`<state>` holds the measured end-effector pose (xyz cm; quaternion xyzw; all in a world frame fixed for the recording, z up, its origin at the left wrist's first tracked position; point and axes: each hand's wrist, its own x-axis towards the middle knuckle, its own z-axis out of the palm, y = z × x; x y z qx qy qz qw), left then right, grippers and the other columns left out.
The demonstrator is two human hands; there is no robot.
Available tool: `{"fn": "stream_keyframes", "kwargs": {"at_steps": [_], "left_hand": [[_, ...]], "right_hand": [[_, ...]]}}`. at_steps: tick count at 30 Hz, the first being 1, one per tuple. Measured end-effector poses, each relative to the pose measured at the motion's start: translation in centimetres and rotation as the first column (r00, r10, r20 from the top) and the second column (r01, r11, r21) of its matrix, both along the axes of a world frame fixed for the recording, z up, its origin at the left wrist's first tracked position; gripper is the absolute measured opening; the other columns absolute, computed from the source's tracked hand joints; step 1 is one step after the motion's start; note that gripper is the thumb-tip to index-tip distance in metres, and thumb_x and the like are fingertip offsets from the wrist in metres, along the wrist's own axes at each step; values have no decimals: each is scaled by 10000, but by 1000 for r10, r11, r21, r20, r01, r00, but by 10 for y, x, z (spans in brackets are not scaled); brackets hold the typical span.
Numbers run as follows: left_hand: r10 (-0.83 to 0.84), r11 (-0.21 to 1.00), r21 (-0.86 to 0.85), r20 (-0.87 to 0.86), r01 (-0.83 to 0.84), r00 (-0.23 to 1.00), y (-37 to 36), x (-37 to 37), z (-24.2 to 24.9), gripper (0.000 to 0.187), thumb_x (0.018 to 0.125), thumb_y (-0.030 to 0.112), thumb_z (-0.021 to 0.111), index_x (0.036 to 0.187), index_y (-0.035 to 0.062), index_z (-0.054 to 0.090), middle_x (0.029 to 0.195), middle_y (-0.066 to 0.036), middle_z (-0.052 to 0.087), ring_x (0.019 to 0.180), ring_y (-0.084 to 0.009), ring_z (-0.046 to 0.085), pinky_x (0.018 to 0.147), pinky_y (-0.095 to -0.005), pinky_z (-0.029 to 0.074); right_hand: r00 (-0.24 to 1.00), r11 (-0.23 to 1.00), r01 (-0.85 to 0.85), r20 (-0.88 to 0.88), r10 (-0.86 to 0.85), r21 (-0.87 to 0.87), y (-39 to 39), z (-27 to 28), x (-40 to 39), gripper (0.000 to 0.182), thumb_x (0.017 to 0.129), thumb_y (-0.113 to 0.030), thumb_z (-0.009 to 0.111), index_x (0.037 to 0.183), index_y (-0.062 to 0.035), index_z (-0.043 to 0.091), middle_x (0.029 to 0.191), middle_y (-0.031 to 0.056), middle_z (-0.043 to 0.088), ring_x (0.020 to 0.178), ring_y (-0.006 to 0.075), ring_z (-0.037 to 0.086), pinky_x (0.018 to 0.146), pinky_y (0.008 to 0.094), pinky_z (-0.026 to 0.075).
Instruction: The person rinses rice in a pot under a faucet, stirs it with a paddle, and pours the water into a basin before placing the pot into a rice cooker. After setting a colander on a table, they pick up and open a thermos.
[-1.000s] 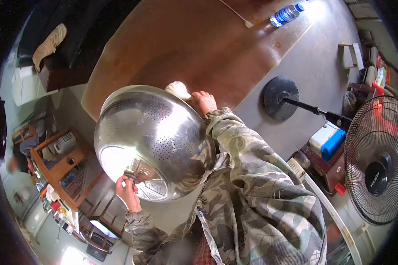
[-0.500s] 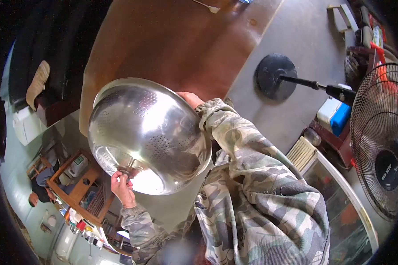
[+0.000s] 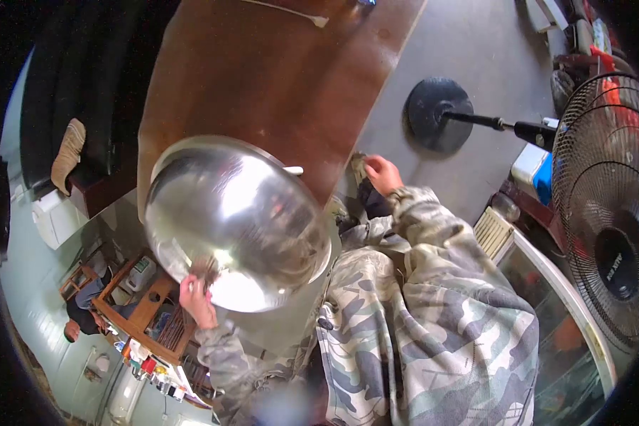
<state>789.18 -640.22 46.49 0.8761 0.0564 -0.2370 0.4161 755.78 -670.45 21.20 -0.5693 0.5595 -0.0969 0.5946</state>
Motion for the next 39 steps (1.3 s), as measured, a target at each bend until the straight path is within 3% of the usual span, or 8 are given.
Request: {"fn": "stream_keyframes", "kwargs": {"at_steps": [8, 16, 21, 23, 27, 30, 34, 39], "left_hand": [[-288, 958, 48, 207, 284, 935, -130, 38, -128, 155, 575, 137, 672, 651, 22, 600, 669, -75, 574, 627, -179, 540, 603, -311, 443], [-342, 940, 127, 334, 317, 879, -195, 26, -123, 194, 556, 207, 695, 641, 57, 607, 721, -120, 615, 668, -257, 591, 633, -334, 475], [-112, 992, 90, 361, 85, 926, -180, -13, -111, 497, 630, 212, 629, 1090, 76, 497, 1060, -186, 495, 927, -315, 530, 800, -390, 451], [-198, 968, 214, 313, 134, 929, -171, -44, -83, 414, 668, 194, 603, 1060, 98, 510, 1045, -164, 516, 929, -319, 536, 796, -405, 457], [-429, 901, -52, 40, 431, 902, -117, -127, -77, 99, 677, 122, 582, 750, 65, 545, 680, -122, 579, 658, -267, 586, 561, -368, 451], [-564, 805, -145, 113, 575, 818, -41, -231, -150, 51, 651, 101, 557, 658, 61, 526, 590, -114, 529, 564, -254, 521, 506, -396, 388], [-625, 780, -130, -114, 613, 772, 86, -324, -136, 407, 681, 245, 584, 1038, 52, 562, 964, -186, 593, 932, -321, 558, 790, -409, 444], [-17, 1000, -21, -209, 13, 978, 228, -444, -80, 489, 682, 346, 625, 1090, 82, 572, 945, -151, 626, 889, -300, 593, 765, -380, 470]], "right_hand": [[989, 992, 35, -147, -17, 122, 10, 38, -104, 168, 825, -90, 515, 916, 35, 580, 710, 87, 612, 575, 136, 573, 505, 264, 472], [968, 954, 23, -247, 54, 298, -22, 61, -128, 170, 832, -137, 523, 921, -10, 591, 724, 108, 629, 538, 155, 590, 427, 263, 448], [972, 917, -66, -181, 148, 395, -46, 44, -121, 155, 835, -134, 537, 927, -15, 575, 689, 103, 606, 493, 162, 564, 387, 265, 432], [969, 915, -110, -163, 185, 389, -52, 36, -113, 151, 839, -126, 533, 931, -11, 567, 677, 101, 600, 479, 161, 561, 370, 268, 428], [970, 912, -199, -64, 236, 359, -54, 23, -96, 131, 830, -93, 523, 918, -2, 554, 638, 99, 585, 452, 169, 552, 360, 279, 430], [959, 920, -268, -14, 283, 287, -40, 25, -80, 98, 790, -74, 516, 795, -3, 584, 570, 87, 564, 435, 175, 536, 373, 300, 422], [573, 476, -808, -277, 771, -347, -8, 53, -54, 268, 696, -159, 526, 472, -12, 537, 440, 122, 510, 390, 194, 501, 401, 360, 430], [12, -108, -975, -530, 848, -195, 76, 49, -16, 238, 694, -172, 534, 527, -8, 577, 492, 149, 545, 439, 207, 545, 459, 368, 458]]}}
